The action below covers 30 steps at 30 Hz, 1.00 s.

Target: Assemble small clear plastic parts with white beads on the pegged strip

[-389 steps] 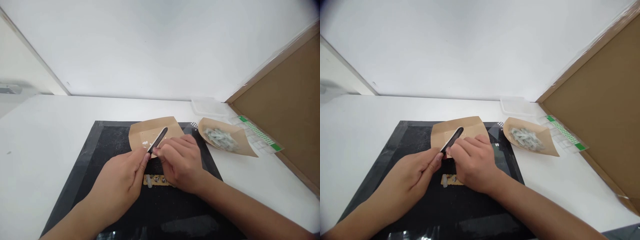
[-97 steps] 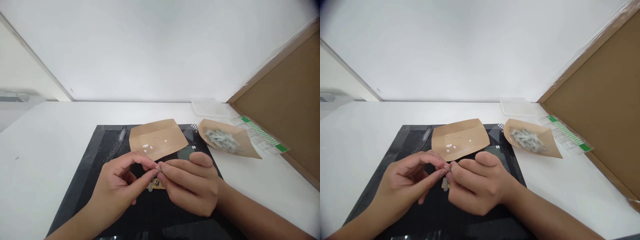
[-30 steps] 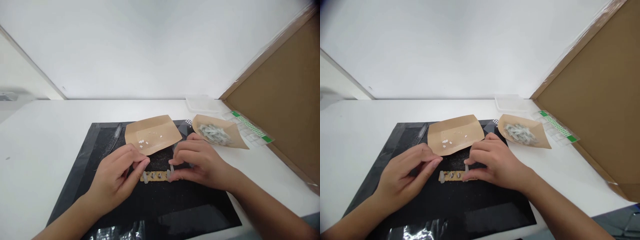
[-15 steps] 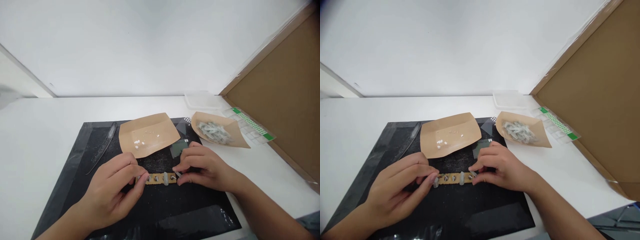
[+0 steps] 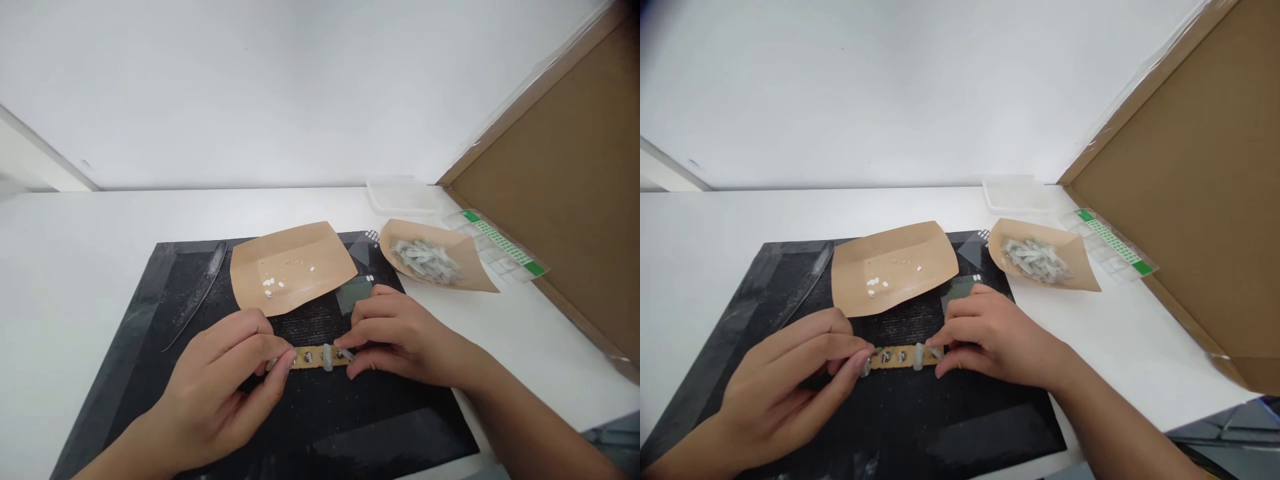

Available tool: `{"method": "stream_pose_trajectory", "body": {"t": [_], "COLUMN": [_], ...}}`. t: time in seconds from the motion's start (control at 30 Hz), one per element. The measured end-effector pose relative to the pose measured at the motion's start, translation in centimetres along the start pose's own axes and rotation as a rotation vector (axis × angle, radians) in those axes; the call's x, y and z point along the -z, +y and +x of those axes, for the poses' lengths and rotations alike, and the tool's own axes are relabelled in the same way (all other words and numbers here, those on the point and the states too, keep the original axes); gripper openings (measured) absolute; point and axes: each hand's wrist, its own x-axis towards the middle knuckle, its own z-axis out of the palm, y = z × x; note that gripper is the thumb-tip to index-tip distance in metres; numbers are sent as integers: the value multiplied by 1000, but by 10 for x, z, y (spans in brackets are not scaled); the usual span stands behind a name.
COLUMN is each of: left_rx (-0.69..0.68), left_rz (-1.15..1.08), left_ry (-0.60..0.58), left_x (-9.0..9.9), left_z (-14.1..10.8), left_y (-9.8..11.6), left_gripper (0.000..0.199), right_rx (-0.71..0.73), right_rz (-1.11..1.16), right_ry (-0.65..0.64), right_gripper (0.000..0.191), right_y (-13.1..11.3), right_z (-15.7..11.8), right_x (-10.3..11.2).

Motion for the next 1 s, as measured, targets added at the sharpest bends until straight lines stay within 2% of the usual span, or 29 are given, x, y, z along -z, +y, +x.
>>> {"method": "stream_pose_trajectory", "body": {"t": [0.53, 0.83, 1.0], "left_rx": [-6, 7, -68], "left_rz": [0, 2, 83], "left_ry": [-5, -46, -61], "left_x": [1, -1, -7], "left_z": [-1, -1, 0], "left_y": [3, 4, 6], "left_gripper": [18, 18, 17], "right_rx": [-16, -38, -59], "right_rz": [26, 34, 22], "right_ry": [-14, -64, -71], "right_gripper": [28, 25, 21], "right_y": [2, 5, 1], "right_z": [3, 1, 1], "right_x": [1, -2, -2]}}
